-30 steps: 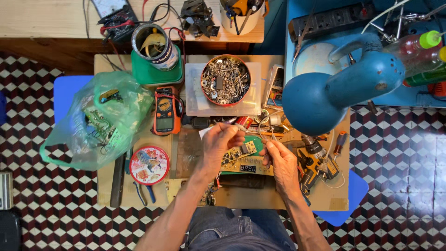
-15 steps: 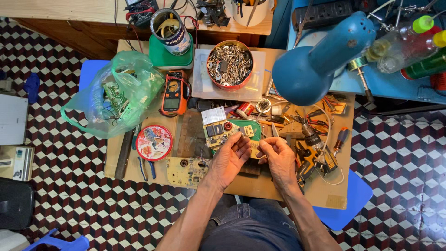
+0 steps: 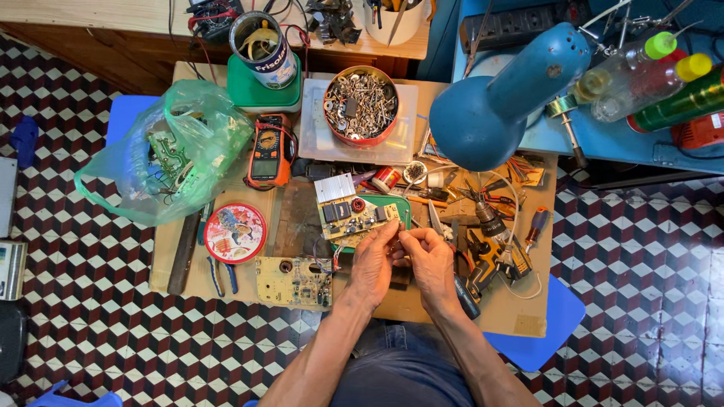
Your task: The person selects small electronic components from a container and uses a power drill to fasten them onto a circuit board. The person handles the circuit board and components repeatedly while working at a cluttered workbench.
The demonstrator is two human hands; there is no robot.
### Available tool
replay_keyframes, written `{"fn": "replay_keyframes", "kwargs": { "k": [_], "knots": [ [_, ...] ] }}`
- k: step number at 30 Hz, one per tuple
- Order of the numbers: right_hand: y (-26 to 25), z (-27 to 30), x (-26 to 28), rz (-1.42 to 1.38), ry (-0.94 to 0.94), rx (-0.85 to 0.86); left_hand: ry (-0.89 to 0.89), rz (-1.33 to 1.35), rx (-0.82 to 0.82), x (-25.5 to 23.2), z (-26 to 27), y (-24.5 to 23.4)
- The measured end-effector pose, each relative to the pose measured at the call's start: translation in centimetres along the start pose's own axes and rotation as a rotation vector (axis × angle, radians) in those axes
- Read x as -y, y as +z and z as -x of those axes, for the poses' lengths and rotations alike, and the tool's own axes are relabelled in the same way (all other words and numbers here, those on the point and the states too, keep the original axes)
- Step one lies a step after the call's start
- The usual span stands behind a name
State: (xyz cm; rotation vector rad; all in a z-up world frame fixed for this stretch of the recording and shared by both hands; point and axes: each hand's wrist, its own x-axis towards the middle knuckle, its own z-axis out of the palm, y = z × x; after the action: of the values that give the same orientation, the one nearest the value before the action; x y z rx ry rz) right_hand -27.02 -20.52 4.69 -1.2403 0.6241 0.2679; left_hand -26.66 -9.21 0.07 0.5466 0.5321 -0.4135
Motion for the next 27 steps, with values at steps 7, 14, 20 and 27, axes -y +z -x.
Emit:
{"fn": "replay_keyframes", "kwargs": {
  "k": [7, 14, 20, 27],
  "knots": [
    [-0.2, 2.4, 4.4, 0.678, -0.657, -0.138, 0.174, -0.338, -0.102, 0.1, -0.4, 0.8],
    [-0.2, 2.1, 6.2, 0.74, -0.549, -0.006, 0.199, -0.485, -0.13, -1.3, 1.4, 3.9],
    [-0.5, 2.0, 4.8, 0.643, -0.463, -0.024, 0.23, -0.618, -0.174, -1.7, 2.2, 4.3],
    [-1.3, 1.3, 3.3, 0.5, -0.353, -0.015, 0.203, -0.581, -0.13, -1.4, 2.7, 3.7]
  ]
}}
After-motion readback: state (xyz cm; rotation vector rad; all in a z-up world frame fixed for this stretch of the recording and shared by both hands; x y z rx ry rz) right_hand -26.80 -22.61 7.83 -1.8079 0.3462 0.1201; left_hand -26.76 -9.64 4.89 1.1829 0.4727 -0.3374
